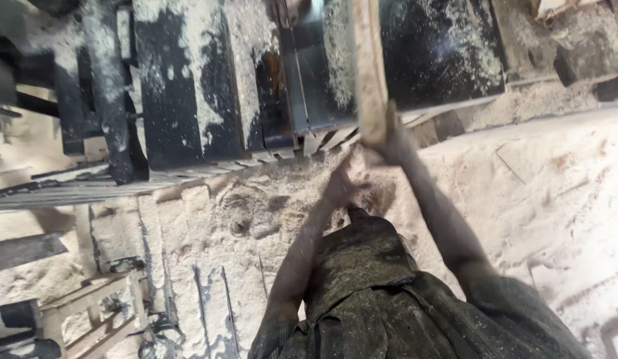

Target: The person feeds pieces of wood into a saw while an assistant removes the cut wood from the machine.

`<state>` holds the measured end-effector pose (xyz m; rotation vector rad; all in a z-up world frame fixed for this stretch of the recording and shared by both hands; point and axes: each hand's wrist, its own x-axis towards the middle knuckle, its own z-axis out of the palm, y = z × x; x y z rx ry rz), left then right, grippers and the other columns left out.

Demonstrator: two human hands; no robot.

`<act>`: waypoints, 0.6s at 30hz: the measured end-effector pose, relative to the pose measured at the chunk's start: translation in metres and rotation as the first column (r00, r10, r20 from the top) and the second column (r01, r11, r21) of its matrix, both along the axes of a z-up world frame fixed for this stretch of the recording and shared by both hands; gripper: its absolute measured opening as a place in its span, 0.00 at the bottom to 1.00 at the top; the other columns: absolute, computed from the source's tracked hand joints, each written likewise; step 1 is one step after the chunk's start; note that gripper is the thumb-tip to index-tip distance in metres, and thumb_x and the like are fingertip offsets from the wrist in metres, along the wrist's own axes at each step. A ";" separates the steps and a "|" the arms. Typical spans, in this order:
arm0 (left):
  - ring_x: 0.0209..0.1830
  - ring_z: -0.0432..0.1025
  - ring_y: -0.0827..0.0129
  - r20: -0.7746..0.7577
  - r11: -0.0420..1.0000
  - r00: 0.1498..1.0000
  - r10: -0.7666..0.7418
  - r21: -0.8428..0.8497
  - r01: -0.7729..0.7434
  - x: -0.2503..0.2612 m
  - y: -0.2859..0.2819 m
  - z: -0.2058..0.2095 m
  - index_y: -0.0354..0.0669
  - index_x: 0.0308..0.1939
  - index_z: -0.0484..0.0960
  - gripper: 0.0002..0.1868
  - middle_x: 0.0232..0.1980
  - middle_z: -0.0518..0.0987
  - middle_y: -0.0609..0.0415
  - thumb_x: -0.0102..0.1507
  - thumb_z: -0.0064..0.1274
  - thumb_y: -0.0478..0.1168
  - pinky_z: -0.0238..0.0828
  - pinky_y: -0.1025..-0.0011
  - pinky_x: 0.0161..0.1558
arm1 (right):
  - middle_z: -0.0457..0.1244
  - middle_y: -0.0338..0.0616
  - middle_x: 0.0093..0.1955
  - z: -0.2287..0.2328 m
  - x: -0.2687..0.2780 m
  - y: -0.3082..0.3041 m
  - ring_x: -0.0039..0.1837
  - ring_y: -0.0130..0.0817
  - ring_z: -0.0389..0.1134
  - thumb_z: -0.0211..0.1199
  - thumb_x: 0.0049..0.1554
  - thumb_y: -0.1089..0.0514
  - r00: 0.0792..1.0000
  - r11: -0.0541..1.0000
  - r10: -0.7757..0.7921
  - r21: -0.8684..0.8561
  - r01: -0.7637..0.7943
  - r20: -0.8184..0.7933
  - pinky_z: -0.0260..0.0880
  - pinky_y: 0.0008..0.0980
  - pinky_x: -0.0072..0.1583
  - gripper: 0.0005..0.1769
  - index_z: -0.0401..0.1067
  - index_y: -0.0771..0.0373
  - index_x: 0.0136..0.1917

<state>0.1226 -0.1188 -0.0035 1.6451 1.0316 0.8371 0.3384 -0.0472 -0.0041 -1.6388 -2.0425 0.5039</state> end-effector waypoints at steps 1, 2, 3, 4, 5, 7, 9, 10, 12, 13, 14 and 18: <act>0.74 0.66 0.49 0.053 0.999 0.997 -0.052 0.011 0.051 0.000 -0.032 0.005 0.33 0.82 0.48 0.69 0.78 0.65 0.35 0.53 0.65 0.71 0.68 0.54 0.69 | 0.59 0.71 0.73 -0.008 -0.010 -0.031 0.68 0.60 0.69 0.80 0.58 0.39 0.975 0.959 0.205 0.214 -0.184 -0.079 0.79 0.55 0.66 0.79 0.19 0.70 0.87; 0.68 0.71 0.51 0.047 0.981 0.999 0.020 -0.194 -0.010 -0.005 -0.063 0.011 0.35 0.81 0.52 0.65 0.73 0.70 0.36 0.53 0.64 0.69 0.74 0.57 0.64 | 0.52 0.76 0.77 -0.012 -0.021 -0.063 0.72 0.65 0.63 0.80 0.54 0.42 0.963 0.986 0.147 0.107 -0.125 -0.225 0.78 0.56 0.64 0.77 0.22 0.69 0.86; 0.62 0.77 0.53 0.026 0.918 0.996 0.085 -0.392 -0.068 -0.011 -0.094 0.019 0.37 0.80 0.57 0.60 0.67 0.75 0.37 0.54 0.63 0.67 0.81 0.60 0.60 | 0.45 0.82 0.81 -0.013 -0.037 -0.096 0.77 0.69 0.58 0.79 0.50 0.46 0.931 0.997 0.069 -0.010 -0.078 -0.358 0.78 0.58 0.62 0.75 0.24 0.67 0.85; 0.60 0.79 0.54 -0.002 0.932 0.994 0.110 -0.346 -0.104 -0.026 -0.116 0.025 0.35 0.76 0.62 0.54 0.65 0.78 0.37 0.56 0.65 0.63 0.82 0.62 0.59 | 0.46 0.78 0.79 -0.011 -0.053 -0.128 0.76 0.69 0.55 0.82 0.44 0.46 0.957 0.997 0.033 -0.063 -0.054 -0.289 0.71 0.64 0.64 0.79 0.25 0.69 0.83; 0.59 0.81 0.54 -0.031 0.944 0.990 0.136 -0.299 -0.139 -0.040 -0.132 0.029 0.33 0.72 0.68 0.47 0.62 0.81 0.38 0.59 0.67 0.59 0.83 0.63 0.58 | 0.46 0.74 0.77 -0.006 -0.067 -0.157 0.75 0.69 0.52 0.85 0.37 0.47 0.976 0.993 0.001 -0.114 -0.026 -0.216 0.64 0.71 0.66 0.82 0.26 0.71 0.81; 0.53 0.81 0.54 -0.127 0.827 0.984 0.122 -0.536 -0.171 -0.060 -0.171 0.041 0.34 0.72 0.65 0.46 0.57 0.82 0.41 0.56 0.66 0.51 0.83 0.64 0.53 | 0.35 0.77 0.81 0.009 -0.092 -0.209 0.79 0.71 0.45 0.81 0.38 0.42 0.915 0.924 0.205 0.238 -0.298 0.347 0.65 0.66 0.70 0.84 0.10 0.14 0.75; 0.53 0.81 0.56 -0.057 0.825 0.990 0.131 -0.547 -0.140 -0.077 -0.195 0.047 0.33 0.70 0.64 0.46 0.58 0.82 0.40 0.55 0.68 0.50 0.83 0.65 0.53 | 0.33 0.75 0.82 0.026 -0.112 -0.233 0.80 0.73 0.44 0.81 0.40 0.44 0.980 0.979 0.198 -0.041 -0.198 -0.003 0.68 0.66 0.67 0.80 0.16 0.42 0.78; 0.53 0.82 0.58 0.008 0.826 0.991 0.136 -0.554 -0.108 -0.083 -0.201 0.047 0.33 0.68 0.64 0.47 0.58 0.81 0.40 0.53 0.71 0.49 0.84 0.66 0.53 | 0.31 0.74 0.82 0.033 -0.120 -0.236 0.80 0.75 0.44 0.82 0.42 0.47 0.940 0.924 0.060 -0.338 -0.179 -0.335 0.72 0.66 0.64 0.79 0.23 0.70 0.81; 0.54 0.80 0.57 0.140 0.883 0.973 0.184 -0.459 -0.100 -0.089 -0.208 0.047 0.33 0.71 0.62 0.47 0.59 0.80 0.38 0.55 0.70 0.47 0.83 0.65 0.53 | 0.32 0.73 0.81 0.048 -0.131 -0.226 0.78 0.74 0.47 0.83 0.41 0.45 0.957 0.911 0.038 -0.383 -0.151 -0.287 0.72 0.65 0.64 0.81 0.22 0.70 0.81; 0.55 0.78 0.55 0.276 0.928 0.939 0.207 -0.358 -0.100 -0.093 -0.209 0.046 0.33 0.74 0.60 0.48 0.59 0.78 0.36 0.57 0.69 0.45 0.81 0.63 0.54 | 0.33 0.73 0.81 0.055 -0.137 -0.219 0.76 0.73 0.49 0.84 0.39 0.44 0.972 0.897 0.013 -0.427 -0.115 -0.236 0.72 0.64 0.63 0.84 0.20 0.70 0.80; 0.55 0.78 0.55 0.275 0.929 0.938 0.210 -0.354 -0.104 -0.095 -0.206 0.043 0.33 0.74 0.60 0.48 0.59 0.78 0.36 0.57 0.69 0.45 0.81 0.63 0.54 | 0.33 0.73 0.81 0.062 -0.142 -0.209 0.76 0.73 0.49 0.84 0.39 0.44 0.971 0.898 0.018 -0.424 -0.120 -0.237 0.72 0.64 0.63 0.84 0.20 0.70 0.80; 0.38 0.83 0.58 -0.270 0.925 0.905 0.329 -0.100 -0.366 -0.099 -0.179 0.026 0.38 0.68 0.75 0.31 0.44 0.86 0.42 0.63 0.63 0.47 0.83 0.67 0.37 | 0.32 0.72 0.83 0.076 -0.162 -0.147 0.75 0.71 0.52 0.81 0.40 0.42 0.944 0.878 -0.021 -0.458 -0.140 -0.328 0.75 0.59 0.60 0.83 0.19 0.70 0.80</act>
